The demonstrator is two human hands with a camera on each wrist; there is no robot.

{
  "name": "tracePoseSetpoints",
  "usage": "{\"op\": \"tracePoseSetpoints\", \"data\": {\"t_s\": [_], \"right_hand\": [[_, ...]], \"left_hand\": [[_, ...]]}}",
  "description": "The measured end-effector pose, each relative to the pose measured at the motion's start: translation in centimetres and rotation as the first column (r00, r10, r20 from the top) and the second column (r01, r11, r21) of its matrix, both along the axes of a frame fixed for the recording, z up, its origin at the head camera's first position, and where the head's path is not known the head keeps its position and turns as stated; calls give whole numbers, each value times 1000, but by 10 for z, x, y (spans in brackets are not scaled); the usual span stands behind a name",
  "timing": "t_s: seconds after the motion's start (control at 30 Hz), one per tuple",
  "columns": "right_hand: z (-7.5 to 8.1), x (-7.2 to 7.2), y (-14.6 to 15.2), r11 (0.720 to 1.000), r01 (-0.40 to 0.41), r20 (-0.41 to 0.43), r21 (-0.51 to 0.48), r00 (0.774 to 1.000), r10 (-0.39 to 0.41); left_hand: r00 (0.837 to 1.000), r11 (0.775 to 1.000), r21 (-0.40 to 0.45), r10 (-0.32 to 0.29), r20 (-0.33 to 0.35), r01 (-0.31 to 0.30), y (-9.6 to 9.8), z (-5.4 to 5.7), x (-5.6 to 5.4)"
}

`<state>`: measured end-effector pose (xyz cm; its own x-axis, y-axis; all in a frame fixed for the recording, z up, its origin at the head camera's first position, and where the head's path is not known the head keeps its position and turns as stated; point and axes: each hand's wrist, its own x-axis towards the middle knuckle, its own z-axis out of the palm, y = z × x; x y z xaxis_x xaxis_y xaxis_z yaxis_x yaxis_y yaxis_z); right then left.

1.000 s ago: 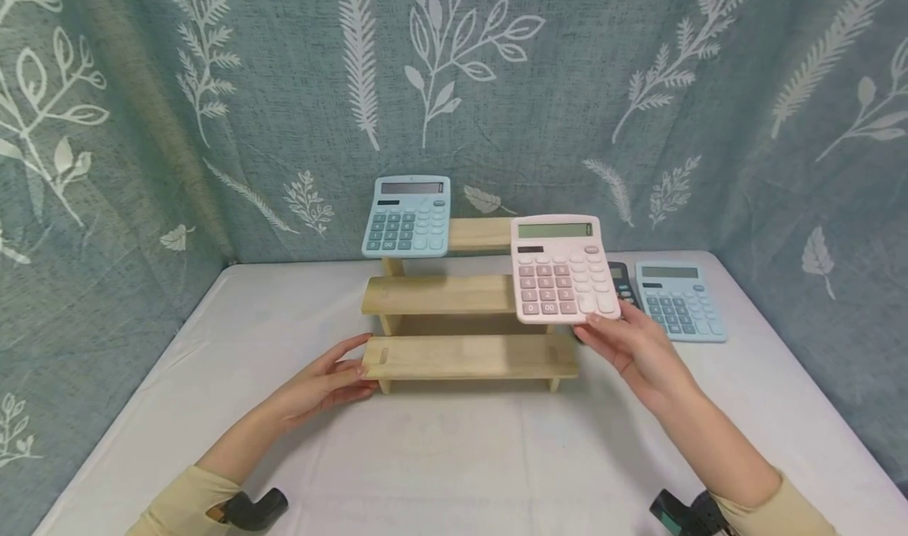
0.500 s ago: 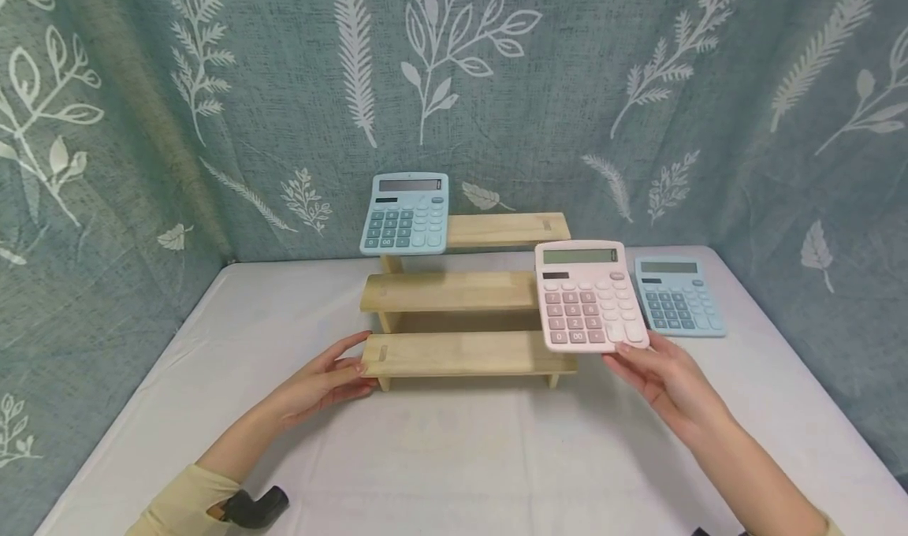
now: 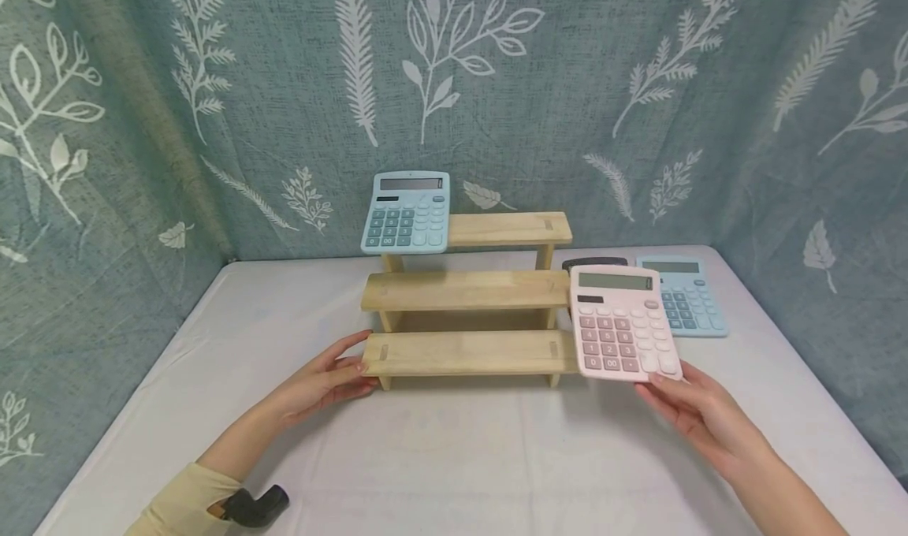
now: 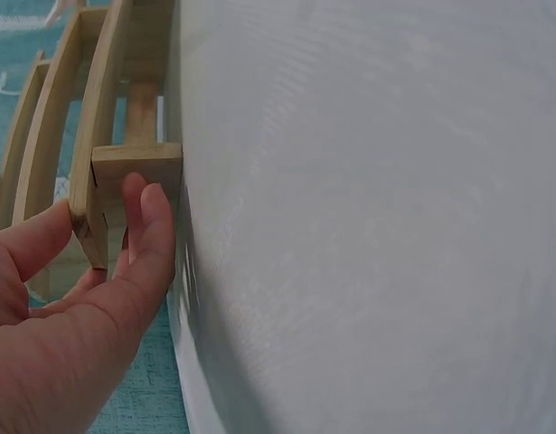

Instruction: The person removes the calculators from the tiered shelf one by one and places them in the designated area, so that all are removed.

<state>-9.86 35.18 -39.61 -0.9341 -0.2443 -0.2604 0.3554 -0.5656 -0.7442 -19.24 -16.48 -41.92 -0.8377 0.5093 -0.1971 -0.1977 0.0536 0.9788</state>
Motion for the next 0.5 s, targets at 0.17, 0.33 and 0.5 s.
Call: {"op": "tracePoseSetpoints", "data": {"t_s": [0.17, 0.33, 0.5], "right_hand": [[-6, 4, 14, 999, -32, -5, -10, 999, 32], [-13, 5, 24, 999, -51, 42, 6, 998, 51], [-19, 6, 30, 993, -25, 134, 115, 991, 9]], "left_hand": [[1000, 1000, -3, -3, -2, 3, 1, 0, 1], [1000, 1000, 2, -10, -3, 10, 1, 0, 1], [1000, 1000, 2, -5, 4, 5, 0, 0, 1]]}}
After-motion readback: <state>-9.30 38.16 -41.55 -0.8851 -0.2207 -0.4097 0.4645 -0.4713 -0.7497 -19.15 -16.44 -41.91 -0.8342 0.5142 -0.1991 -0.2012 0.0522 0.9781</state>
